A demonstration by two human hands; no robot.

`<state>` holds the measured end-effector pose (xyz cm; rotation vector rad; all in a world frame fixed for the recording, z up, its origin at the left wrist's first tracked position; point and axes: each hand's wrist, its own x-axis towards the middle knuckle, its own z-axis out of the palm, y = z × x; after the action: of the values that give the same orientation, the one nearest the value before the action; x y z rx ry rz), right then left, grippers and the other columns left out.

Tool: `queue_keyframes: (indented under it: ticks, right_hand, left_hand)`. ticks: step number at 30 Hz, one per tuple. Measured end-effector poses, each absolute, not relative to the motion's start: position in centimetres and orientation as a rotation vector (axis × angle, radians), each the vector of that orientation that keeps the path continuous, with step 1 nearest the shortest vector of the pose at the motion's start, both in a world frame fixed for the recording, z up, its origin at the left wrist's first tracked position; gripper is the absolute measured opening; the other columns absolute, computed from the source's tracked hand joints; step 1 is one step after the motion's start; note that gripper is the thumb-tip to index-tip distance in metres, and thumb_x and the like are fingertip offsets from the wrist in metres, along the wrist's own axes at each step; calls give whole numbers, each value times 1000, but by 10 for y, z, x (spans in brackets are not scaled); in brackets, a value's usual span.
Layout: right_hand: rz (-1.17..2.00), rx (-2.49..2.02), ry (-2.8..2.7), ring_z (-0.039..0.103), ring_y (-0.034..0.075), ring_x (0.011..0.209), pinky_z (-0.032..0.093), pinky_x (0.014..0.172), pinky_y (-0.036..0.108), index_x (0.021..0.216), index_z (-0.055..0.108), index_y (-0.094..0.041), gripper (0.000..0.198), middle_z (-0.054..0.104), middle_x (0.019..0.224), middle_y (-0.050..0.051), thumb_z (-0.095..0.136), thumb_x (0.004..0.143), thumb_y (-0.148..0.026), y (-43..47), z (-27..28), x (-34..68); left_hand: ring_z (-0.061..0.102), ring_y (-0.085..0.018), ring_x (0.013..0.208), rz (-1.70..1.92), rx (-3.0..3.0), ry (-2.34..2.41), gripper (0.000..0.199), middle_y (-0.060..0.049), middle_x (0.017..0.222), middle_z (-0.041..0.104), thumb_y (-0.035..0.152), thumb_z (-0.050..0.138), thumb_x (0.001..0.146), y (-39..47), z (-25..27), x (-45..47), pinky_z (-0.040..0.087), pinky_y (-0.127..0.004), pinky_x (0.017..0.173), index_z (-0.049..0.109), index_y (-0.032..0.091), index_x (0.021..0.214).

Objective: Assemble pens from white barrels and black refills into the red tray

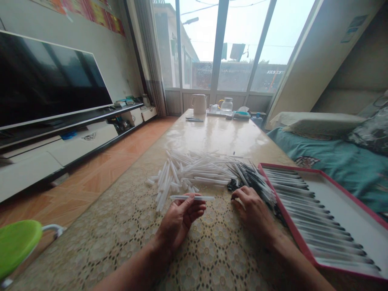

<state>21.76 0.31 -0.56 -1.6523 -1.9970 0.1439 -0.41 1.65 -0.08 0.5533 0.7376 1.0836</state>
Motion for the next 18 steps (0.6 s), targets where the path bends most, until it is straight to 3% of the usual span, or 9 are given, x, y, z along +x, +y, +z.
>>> queue_keyframes:
  ticks: [6,18]
  right_hand:
    - [515,-1412,-1787,57,14,64,44,62,26,88,55,-19,10,60,73,1,47,88,-24,-12,8,194]
    - [645,-1327,-1676,59,13,66,46,63,24,84,56,-18,3,62,73,1,54,82,-20,-18,11,180]
  left_hand:
    - [68,-15,67,1066,589,769,10,-10,76,73,17,64,79,16,2,-2,53,-23,65,65,9,85]
    - [68,-16,66,1020,665,760,19,-10,75,72,25,71,73,14,2,0,53,-24,63,67,10,82]
